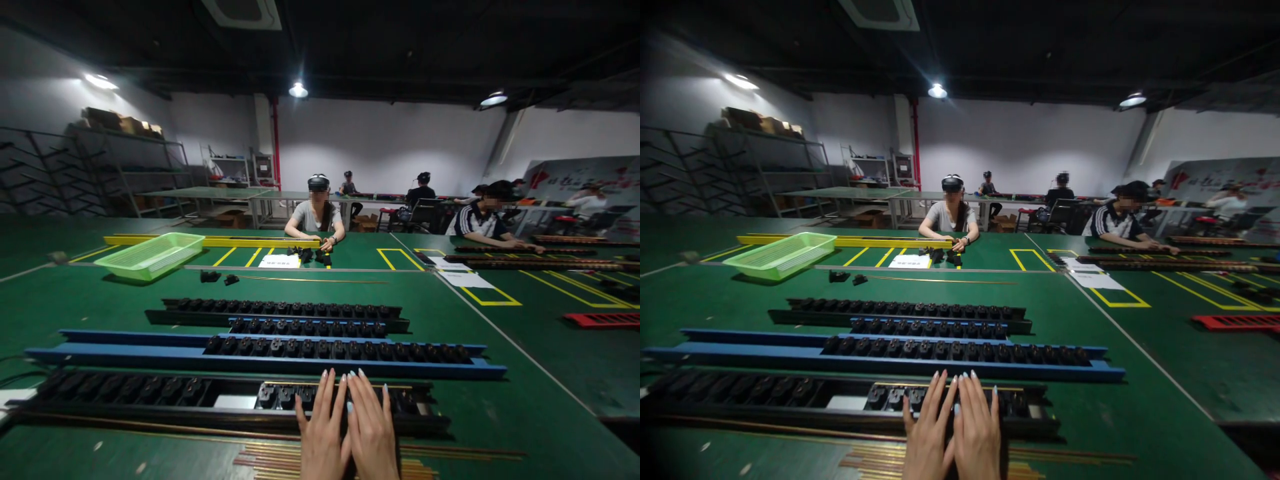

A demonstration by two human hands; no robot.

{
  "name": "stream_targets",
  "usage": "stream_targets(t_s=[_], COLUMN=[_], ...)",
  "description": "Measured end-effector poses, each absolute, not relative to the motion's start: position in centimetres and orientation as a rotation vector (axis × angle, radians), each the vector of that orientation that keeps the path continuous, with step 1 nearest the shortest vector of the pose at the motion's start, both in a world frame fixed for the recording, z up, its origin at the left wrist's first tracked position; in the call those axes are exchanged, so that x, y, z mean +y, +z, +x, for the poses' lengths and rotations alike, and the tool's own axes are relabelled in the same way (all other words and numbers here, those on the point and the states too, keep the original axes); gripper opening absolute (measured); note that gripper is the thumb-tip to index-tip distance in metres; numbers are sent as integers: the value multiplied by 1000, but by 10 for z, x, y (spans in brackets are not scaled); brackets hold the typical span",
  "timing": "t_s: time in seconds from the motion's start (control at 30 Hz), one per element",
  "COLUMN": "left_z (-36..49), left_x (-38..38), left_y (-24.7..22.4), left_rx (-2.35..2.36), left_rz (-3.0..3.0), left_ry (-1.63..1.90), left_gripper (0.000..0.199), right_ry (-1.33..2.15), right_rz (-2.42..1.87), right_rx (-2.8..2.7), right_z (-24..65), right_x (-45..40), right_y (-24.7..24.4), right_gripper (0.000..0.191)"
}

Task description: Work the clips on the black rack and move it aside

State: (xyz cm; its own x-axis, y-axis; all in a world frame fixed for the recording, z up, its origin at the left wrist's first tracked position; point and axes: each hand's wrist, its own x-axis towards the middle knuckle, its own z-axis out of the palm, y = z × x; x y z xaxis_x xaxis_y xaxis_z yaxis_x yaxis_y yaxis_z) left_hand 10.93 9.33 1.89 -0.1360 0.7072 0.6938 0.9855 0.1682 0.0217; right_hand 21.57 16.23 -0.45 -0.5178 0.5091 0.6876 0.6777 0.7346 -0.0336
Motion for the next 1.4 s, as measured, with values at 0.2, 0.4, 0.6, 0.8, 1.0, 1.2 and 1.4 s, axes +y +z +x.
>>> stream_targets(t_s=[0.2, 0.4, 0.6, 0.8, 1.0, 1.2, 1.4], left_z=[113, 114, 111, 109, 112, 117, 111], left_x=[95, 101, 101, 100, 97, 92, 90], left_y=[15, 2, 2, 7, 14, 21, 18], left_rx=[-1955, -1946, -2019, -1996, -2010, -2092, -2066], left_rz=[-1594, -1605, -1524, -1515, -1514, -1459, -1485], left_ry=[-699, -773, -826, -861, -818, -752, -753], left_gripper=[68, 77, 74, 70, 65, 59, 62], right_ry=[-352, -392, -428, -371, -304, -264, -232], right_rz=[-900, -853, -829, -848, -873, -856, -884], right_rx=[-2249, -2233, -2258, -2254, -2233, -2233, -2258], right_z=[217, 219, 220, 220, 220, 219, 218], right_x=[160, 168, 171, 169, 165, 160, 157], right_y=[7, -1, -8, -8, -2, 8, 13], right_gripper=[44, 44, 49, 52, 51, 51, 51])
